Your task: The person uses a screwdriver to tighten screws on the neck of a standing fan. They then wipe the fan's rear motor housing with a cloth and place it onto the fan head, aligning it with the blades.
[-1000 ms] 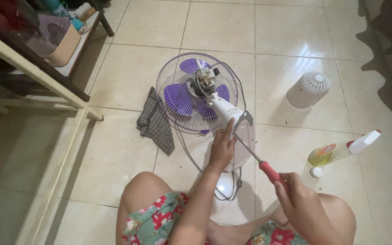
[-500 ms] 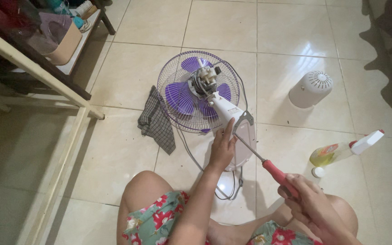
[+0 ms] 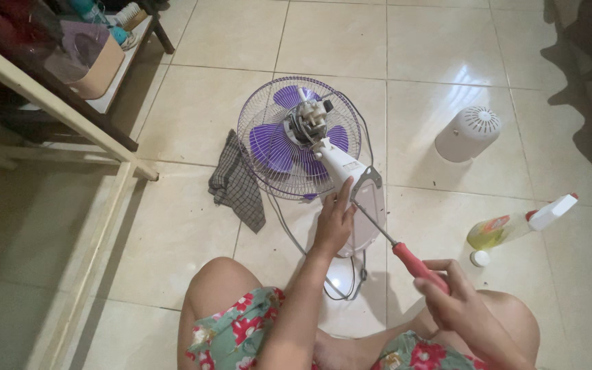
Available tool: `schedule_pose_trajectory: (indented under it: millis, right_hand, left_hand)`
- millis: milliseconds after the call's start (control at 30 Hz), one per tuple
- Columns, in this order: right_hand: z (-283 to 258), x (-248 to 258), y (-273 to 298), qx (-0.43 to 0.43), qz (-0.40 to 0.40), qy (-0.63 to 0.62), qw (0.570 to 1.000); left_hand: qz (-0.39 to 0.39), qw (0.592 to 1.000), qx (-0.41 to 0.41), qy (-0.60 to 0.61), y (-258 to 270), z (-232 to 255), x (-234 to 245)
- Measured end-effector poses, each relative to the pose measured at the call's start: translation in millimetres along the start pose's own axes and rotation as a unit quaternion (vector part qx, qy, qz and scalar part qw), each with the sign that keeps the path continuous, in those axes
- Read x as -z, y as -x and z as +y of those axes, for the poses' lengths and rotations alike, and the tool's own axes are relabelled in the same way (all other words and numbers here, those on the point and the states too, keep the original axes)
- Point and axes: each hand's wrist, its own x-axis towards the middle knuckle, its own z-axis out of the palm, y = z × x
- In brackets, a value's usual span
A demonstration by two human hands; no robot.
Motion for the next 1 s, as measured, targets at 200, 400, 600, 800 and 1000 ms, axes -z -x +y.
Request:
schedule_pose_trajectory:
  millis: [200,400,600,800,1000]
  right_hand:
    - [-8.0,-32.1,11.7,0.374,0.270,0.433,0.775]
    - [-8.6,-41.2,1.5,0.221,0.193,0.602,0.743]
    - [-9.1,-42.8,-8.6,0.155,0.131,0.497,0.843]
    - [-27.2,-27.3,-11.0,0.152,0.091,0.436,0.882]
    - [-38.5,-21.3,-16.2,0.078,0.072,0.335,0.936]
  left_hand:
    - [0.036,0.998,-0.038,0.021,-0.3,2.6,2.7]
    - [0.026,0.999,-0.030,0.017,-1.7,0.1,-0.1]
    - [0.030,0.999,-0.032,-0.003,-1.4,-1.9,-2.2]
    - [0.030,0.999,-0.023,0.003,-2.9,-0.7,-2.3]
    - [0.009,1.000,0.010,-0.017,-3.9,2.3,0.2]
